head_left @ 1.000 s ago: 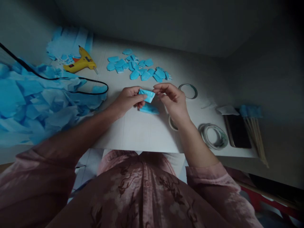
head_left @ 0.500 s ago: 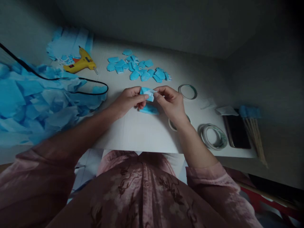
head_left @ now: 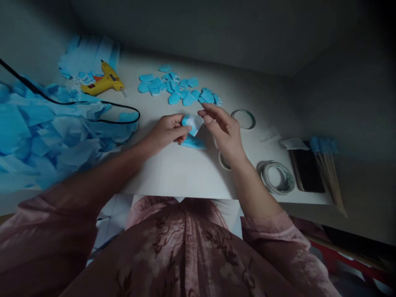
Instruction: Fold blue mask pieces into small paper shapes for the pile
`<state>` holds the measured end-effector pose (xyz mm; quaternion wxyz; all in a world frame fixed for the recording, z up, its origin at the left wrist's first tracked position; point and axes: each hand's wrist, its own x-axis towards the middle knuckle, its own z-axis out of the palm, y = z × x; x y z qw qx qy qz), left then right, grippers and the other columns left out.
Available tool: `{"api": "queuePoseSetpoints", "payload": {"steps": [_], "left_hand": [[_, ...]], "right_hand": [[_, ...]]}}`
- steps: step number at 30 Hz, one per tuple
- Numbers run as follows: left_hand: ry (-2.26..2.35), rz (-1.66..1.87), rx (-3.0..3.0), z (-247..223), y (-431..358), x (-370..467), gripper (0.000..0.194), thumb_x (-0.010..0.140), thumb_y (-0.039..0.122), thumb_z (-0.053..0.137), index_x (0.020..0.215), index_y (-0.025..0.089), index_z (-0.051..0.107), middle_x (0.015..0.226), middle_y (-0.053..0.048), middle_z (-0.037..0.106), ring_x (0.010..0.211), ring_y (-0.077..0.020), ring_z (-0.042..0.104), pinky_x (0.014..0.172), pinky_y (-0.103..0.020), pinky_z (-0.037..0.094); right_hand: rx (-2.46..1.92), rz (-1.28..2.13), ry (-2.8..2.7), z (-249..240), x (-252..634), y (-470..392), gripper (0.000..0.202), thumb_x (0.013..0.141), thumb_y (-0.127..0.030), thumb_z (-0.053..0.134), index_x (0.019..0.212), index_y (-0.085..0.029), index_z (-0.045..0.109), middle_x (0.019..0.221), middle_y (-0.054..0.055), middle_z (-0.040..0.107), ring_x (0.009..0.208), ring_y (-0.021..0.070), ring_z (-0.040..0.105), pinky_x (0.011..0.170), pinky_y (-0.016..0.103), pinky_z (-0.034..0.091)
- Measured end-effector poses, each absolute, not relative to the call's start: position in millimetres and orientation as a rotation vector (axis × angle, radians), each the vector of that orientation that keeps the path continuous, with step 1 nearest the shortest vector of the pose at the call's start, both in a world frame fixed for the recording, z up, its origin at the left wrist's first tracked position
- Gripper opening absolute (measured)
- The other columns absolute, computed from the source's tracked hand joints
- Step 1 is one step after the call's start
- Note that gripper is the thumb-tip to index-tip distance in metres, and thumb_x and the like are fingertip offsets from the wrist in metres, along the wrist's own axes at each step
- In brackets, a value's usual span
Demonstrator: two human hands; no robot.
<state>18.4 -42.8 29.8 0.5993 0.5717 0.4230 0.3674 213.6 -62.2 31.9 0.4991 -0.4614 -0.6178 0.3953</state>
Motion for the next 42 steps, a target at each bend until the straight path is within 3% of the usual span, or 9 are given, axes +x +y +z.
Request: {"api": "queuePoseSetpoints", "payload": {"steps": [7, 11, 17, 28, 36, 42], "left_hand": [[0.966, 0.816, 1.429, 28.3, -45.7, 21.2, 0.013, 0.079, 0.016, 0.069, 0.071, 0.019, 0.059, 0.052, 0.005, 0.051, 0.049, -0.0074, 0.046, 0.049, -0.021, 0.035], [0.928, 0.788, 1.477, 27.8, -46.8, 20.7, 0.016, 0.079, 0.022, 0.071, 0.071, 0.018, 0.057, 0.052, 0.005, 0.051, 0.049, -0.0073, 0.046, 0.049, -0.021, 0.034], [0.886, 0.769, 1.506, 30.8, -46.5, 18.5, 0.015, 0.084, 0.026, 0.068, 0.076, 0.018, 0.057, 0.054, 0.005, 0.053, 0.051, -0.0073, 0.047, 0.052, -0.020, 0.036], [0.914, 0.824, 1.470, 27.1, -43.9, 18.6, 0.012, 0.082, 0.023, 0.069, 0.078, 0.017, 0.059, 0.053, 0.005, 0.054, 0.049, -0.0070, 0.047, 0.050, -0.020, 0.036], [0.913, 0.821, 1.474, 27.7, -43.3, 17.6, 0.012, 0.082, 0.024, 0.069, 0.078, 0.017, 0.060, 0.052, 0.005, 0.054, 0.049, -0.0072, 0.047, 0.051, -0.020, 0.037], [0.921, 0.808, 1.459, 26.2, -43.2, 17.7, 0.013, 0.081, 0.024, 0.071, 0.080, 0.017, 0.061, 0.054, 0.005, 0.054, 0.050, -0.0070, 0.047, 0.050, -0.020, 0.037]], "right_hand": [[-1.089, 0.752, -1.685, 34.4, 205.6, -66.5, 0.030, 0.088, -0.051, 0.078, 0.108, -0.029, 0.079, 0.112, 0.005, 0.075, 0.110, 0.0237, 0.067, 0.103, 0.041, 0.054], [-1.091, 0.677, -1.667, 29.4, 203.7, -63.7, 0.015, 0.094, -0.039, 0.072, 0.094, -0.025, 0.076, 0.098, 0.003, 0.073, 0.095, 0.0188, 0.066, 0.094, 0.036, 0.054], [-1.026, 0.626, -1.667, 23.5, 205.9, -57.2, 0.016, 0.094, -0.038, 0.070, 0.090, -0.022, 0.072, 0.091, 0.000, 0.073, 0.087, 0.0159, 0.065, 0.084, 0.032, 0.053], [-0.948, 0.553, -1.762, 21.6, 211.6, -55.9, 0.012, 0.093, -0.021, 0.065, 0.096, -0.023, 0.076, 0.102, 0.003, 0.078, 0.102, 0.0195, 0.071, 0.085, 0.034, 0.056], [-0.924, 0.588, -1.794, 27.5, 214.3, -58.2, 0.033, 0.105, -0.043, 0.055, 0.098, -0.024, 0.080, 0.109, 0.006, 0.081, 0.112, 0.0231, 0.073, 0.104, 0.043, 0.054], [-0.950, 0.616, -1.758, 24.5, 213.3, -55.4, 0.031, 0.098, -0.051, 0.066, 0.092, -0.024, 0.080, 0.107, 0.007, 0.081, 0.110, 0.0233, 0.074, 0.102, 0.043, 0.056]]}}
